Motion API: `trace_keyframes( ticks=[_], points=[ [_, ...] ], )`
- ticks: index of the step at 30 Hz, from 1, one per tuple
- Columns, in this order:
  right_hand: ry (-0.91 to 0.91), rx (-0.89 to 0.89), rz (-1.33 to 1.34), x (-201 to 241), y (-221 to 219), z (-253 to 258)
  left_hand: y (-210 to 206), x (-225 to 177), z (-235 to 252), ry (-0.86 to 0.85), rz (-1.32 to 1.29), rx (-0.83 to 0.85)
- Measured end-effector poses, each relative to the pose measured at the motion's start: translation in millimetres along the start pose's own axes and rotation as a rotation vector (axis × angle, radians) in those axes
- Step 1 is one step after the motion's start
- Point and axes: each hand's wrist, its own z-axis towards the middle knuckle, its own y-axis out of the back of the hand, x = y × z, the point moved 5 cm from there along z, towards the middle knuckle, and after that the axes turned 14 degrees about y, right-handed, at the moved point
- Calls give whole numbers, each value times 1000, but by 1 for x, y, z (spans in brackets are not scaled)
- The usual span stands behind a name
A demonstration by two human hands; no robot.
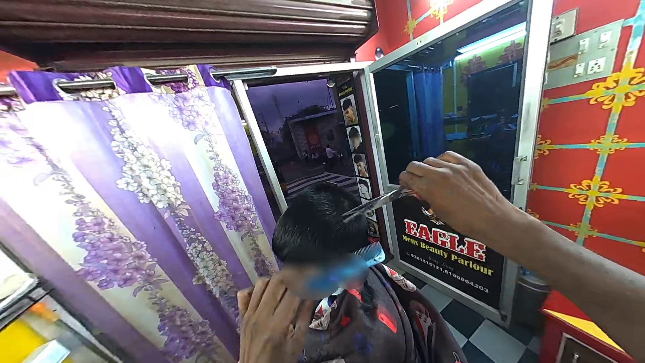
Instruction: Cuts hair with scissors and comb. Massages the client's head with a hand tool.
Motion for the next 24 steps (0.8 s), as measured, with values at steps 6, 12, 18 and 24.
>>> trace_keyframes(
  ticks=[6, 12, 18, 24],
  points=[
    [78, 71, 3, -14, -15, -4, 8, -3, 13, 53, 16, -123],
    [160, 231, 28, 5, -16, 13, 11, 1, 27, 61, 38, -214],
    [159, 198, -12, 12, -3, 21, 16, 5, 32, 107, 24, -276],
    [-153, -186, 199, -19, -26, -26, 3, 6, -13, 240, -127, -222]
  ],
)
